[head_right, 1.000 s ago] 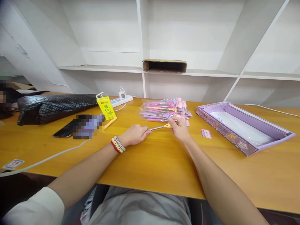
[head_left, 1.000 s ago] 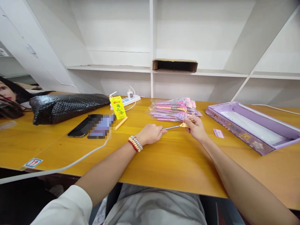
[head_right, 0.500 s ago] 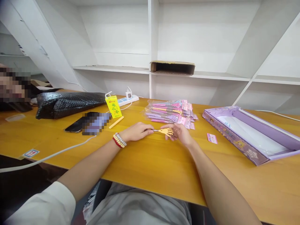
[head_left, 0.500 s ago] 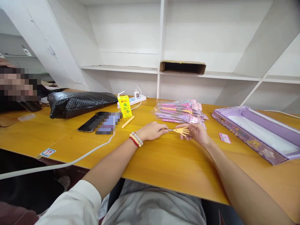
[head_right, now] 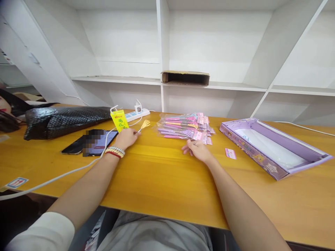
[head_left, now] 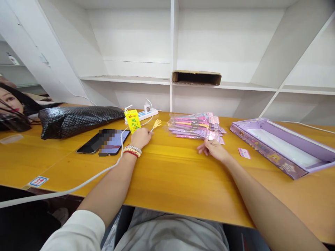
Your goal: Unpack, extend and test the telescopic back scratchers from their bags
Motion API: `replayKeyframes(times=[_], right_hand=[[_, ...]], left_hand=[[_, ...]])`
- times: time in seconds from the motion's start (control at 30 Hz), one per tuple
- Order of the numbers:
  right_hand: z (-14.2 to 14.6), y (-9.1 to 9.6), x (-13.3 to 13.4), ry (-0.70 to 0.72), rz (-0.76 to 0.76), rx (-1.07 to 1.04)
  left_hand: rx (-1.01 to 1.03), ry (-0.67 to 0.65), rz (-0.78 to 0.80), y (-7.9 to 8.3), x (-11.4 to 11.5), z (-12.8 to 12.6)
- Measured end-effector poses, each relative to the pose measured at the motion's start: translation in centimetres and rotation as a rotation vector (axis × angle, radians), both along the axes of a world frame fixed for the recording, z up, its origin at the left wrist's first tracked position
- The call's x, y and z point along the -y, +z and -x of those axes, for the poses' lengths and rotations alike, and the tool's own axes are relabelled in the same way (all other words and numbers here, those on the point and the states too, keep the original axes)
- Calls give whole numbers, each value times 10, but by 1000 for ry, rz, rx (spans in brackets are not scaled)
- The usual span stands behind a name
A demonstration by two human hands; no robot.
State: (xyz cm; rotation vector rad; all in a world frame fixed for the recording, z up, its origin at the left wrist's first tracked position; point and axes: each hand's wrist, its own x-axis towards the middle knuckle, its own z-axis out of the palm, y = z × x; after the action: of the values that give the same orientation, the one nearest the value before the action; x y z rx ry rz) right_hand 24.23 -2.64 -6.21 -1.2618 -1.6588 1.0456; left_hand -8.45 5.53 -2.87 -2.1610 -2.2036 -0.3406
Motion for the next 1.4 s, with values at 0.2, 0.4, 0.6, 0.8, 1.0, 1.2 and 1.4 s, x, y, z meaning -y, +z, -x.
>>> replayKeyframes(times=[0.2, 0.4, 0.6, 0.8, 1.0, 1.2, 1.4], right_hand=[[0, -5, -3, -29, 38, 31], [0, -3, -3, -36, 44, 60], [2, -2, -2, -40, 53, 74], [3, -2, -1, -57, 36, 116], [-1, -1, -2, -307, -411, 424], [-5, -2, -11, -553, -763, 709], [1, -6, -14, -500, -591, 993]], left_hand=[[-9, 28, 71, -2, 0, 0], [8, 90, 28, 5, 0, 11], [-28, 180, 99, 6, -4, 19], [-6, 179, 156, 2, -6, 18], [-15, 239, 129, 8, 2, 12], [-25, 262, 75, 8, 4, 7], [-10, 268, 110, 5, 1, 8]])
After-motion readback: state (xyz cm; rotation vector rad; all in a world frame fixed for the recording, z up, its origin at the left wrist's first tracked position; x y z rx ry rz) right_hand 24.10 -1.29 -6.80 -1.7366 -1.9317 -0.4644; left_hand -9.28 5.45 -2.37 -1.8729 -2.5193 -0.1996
